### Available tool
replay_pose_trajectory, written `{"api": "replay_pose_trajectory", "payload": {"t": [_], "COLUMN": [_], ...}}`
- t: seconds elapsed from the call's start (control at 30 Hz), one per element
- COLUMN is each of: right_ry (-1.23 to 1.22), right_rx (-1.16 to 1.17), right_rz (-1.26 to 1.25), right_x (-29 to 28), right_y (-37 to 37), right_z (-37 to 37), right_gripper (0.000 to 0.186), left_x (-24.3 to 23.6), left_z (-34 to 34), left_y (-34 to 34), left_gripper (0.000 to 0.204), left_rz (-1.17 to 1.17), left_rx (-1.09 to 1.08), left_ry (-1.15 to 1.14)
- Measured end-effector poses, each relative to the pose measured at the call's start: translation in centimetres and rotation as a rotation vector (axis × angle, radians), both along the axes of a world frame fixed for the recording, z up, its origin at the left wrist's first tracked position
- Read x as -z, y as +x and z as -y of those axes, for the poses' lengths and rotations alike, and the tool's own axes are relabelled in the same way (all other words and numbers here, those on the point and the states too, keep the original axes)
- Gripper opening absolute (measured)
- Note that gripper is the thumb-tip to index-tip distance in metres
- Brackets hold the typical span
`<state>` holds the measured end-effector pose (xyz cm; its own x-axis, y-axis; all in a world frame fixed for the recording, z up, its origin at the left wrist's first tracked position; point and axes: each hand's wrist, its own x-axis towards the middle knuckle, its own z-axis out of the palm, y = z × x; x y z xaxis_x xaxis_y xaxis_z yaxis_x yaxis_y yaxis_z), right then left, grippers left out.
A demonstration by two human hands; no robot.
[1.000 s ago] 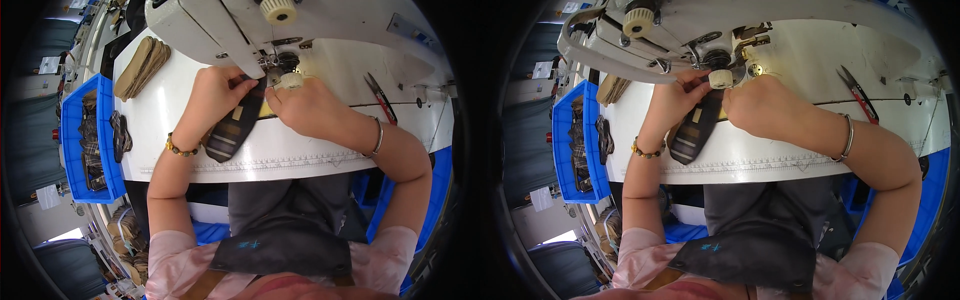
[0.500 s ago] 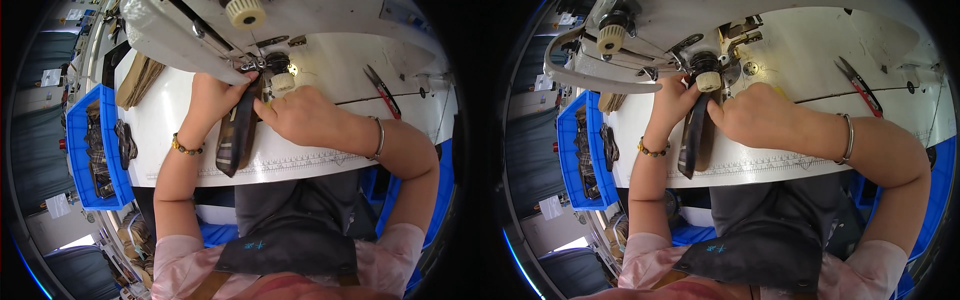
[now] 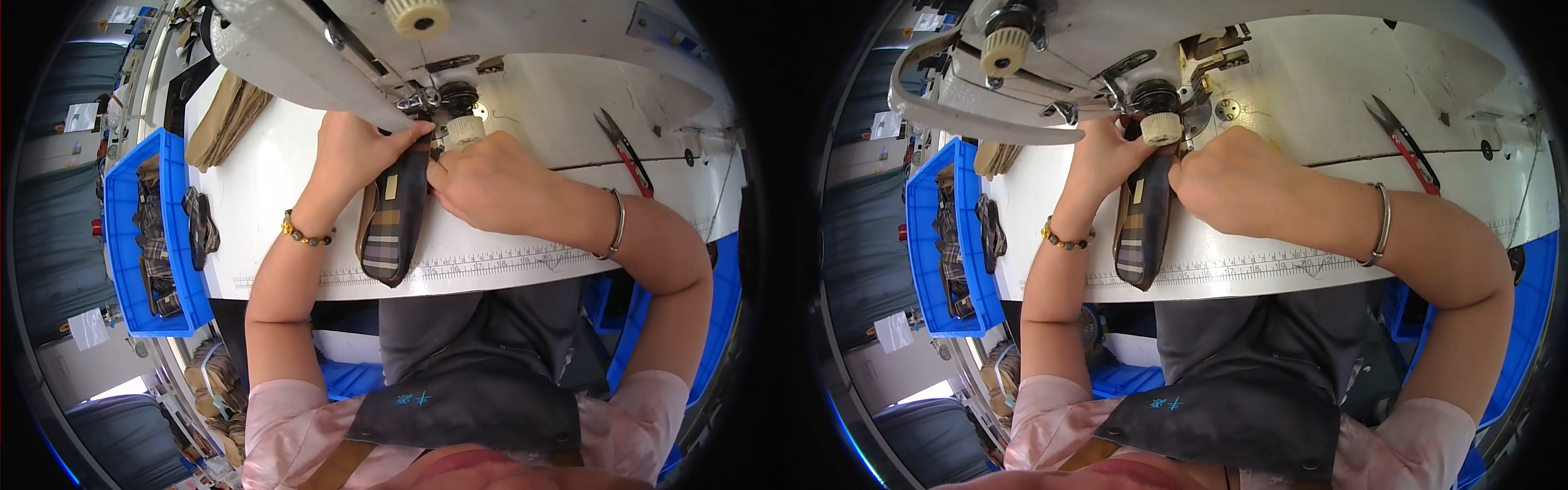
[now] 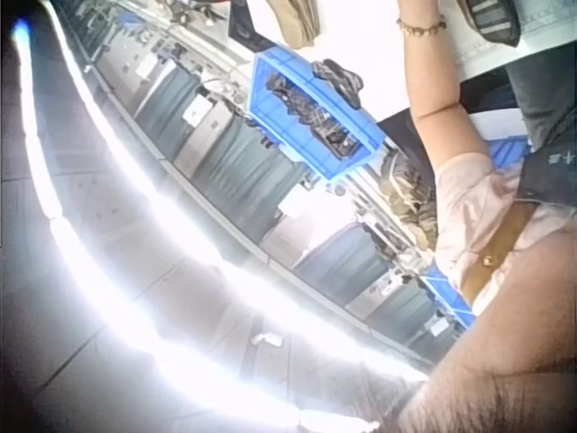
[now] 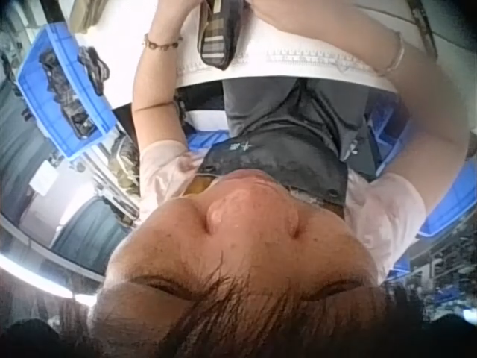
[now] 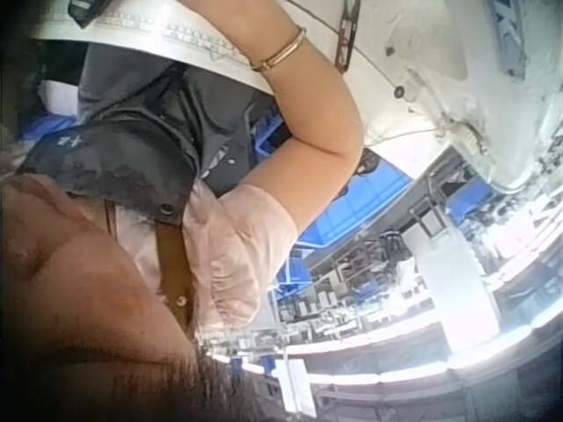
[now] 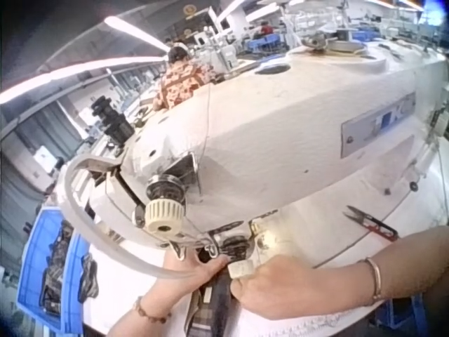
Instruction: Sewing fabric and leather components to assemble pouches using an industrial sewing machine.
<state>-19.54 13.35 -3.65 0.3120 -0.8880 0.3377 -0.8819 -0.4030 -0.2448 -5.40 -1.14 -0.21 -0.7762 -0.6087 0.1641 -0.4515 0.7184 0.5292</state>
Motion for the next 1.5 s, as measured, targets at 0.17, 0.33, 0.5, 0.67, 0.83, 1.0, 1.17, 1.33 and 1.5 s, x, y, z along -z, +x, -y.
{"api": "replay_pose_trajectory", "payload": {"t": [0.17, 0.33, 0.5, 0.67, 0.83, 1.0, 1.17, 1.33, 1.5], "right_ry": [-0.027, -0.051, -0.058, -0.139, -0.128, -0.090, -0.025, 0.102, -0.030], "right_rx": [-0.018, -0.022, 0.005, 0.004, 0.021, 0.021, 0.035, -0.152, -0.197], "right_rz": [-0.038, -0.041, -0.122, -0.091, -0.108, -0.120, -0.208, -0.097, -0.230], "right_x": [0.0, 0.0, -0.4, -0.3, -0.6, -0.9, -0.6, -2.8, -2.9], "right_y": [-0.1, -0.2, -0.4, -0.6, -0.6, -0.6, -0.4, 1.0, 1.7], "right_z": [0.2, 0.2, 0.2, 0.1, -0.1, -0.2, -1.1, -3.4, -4.5], "right_gripper": [0.015, 0.012, 0.012, 0.004, 0.005, 0.005, 0.029, 0.064, 0.040], "left_x": [-0.3, 0.1, 0.1, -0.4, -0.4, 0.1, -2.0, -2.4, -2.1], "left_z": [0.0, 0.4, 0.3, -0.2, -0.4, 0.0, -2.2, -4.1, -4.6], "left_y": [0.1, 0.3, 0.2, 0.1, 0.0, 0.2, 0.5, 3.3, 3.2], "left_gripper": [0.032, 0.032, 0.030, 0.028, 0.025, 0.024, 0.017, 0.038, 0.040], "left_rz": [0.020, -0.028, 0.055, 0.131, 0.079, 0.028, 0.268, 0.201, 0.192], "left_rx": [-0.016, 0.017, -0.063, -0.115, -0.138, -0.153, -0.173, 0.342, 0.341], "left_ry": [0.008, -0.011, -0.023, 0.003, 0.012, 0.049, -0.057, -0.355, -0.387]}}
